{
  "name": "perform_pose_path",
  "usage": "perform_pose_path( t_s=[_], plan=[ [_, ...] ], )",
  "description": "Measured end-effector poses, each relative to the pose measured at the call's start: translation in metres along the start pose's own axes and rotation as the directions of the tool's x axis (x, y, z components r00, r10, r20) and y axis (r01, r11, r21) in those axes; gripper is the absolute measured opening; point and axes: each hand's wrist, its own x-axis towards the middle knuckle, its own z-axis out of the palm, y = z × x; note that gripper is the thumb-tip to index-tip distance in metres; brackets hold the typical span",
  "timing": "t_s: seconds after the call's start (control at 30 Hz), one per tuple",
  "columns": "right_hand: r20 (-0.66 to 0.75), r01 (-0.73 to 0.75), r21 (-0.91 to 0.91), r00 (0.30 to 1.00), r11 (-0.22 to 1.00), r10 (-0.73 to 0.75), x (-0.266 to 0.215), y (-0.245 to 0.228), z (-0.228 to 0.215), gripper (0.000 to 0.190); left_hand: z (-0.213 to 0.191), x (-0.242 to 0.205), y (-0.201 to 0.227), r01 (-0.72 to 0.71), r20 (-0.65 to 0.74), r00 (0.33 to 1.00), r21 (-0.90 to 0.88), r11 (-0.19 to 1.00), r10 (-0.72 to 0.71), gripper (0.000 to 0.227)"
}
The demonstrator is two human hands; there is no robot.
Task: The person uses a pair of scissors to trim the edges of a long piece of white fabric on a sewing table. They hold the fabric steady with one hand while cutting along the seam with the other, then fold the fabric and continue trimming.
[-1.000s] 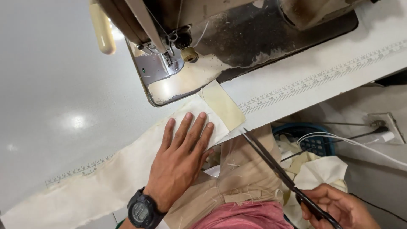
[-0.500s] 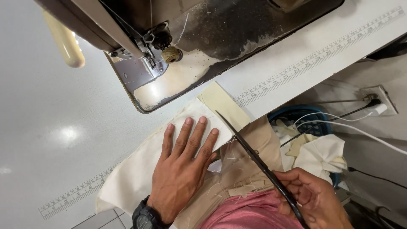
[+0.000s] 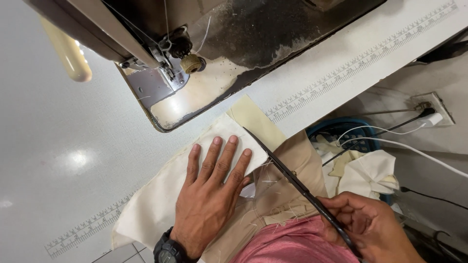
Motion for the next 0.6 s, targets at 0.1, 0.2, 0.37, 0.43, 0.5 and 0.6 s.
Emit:
perform_pose_path(
  t_s=[0.1, 0.2, 0.37, 0.43, 0.5, 0.6],
  plan=[
    [-0.049, 0.020, -0.010, 0.999, 1.000, -0.021, -0.016, -0.009, 0.028, 0.040, -0.001, -0.002, 0.001, -0.024, 0.010, 1.000, -0.020, 1.000, 0.024, 0.058],
    [0.295, 0.265, -0.096, 0.928, 0.959, -0.227, 0.007, 0.005, 0.011, 0.050, -0.001, -0.003, 0.003, -0.050, 0.011, 0.999, -0.048, 0.998, 0.050, 0.056],
    [0.314, 0.432, -0.281, 0.885, 0.857, -0.343, -0.002, -0.002, 0.020, 0.052, -0.001, -0.003, 0.002, -0.044, 0.007, 0.999, -0.069, 0.997, 0.044, 0.054],
    [0.207, 0.354, -0.352, 0.932, 0.866, -0.297, -0.006, -0.005, 0.023, 0.054, -0.001, -0.003, 0.002, -0.041, 0.009, 0.999, -0.070, 0.997, 0.042, 0.054],
    [0.208, 0.336, -0.334, 0.938, 0.881, -0.279, -0.007, -0.005, 0.024, 0.052, -0.002, -0.003, 0.001, -0.048, 0.007, 0.999, -0.076, 0.996, 0.048, 0.054],
    [0.288, 0.261, -0.090, 0.931, 0.961, -0.226, 0.002, 0.005, 0.013, 0.049, -0.001, -0.005, 0.001, -0.052, 0.008, 0.999, -0.087, 0.995, 0.053, 0.054]
  ],
)
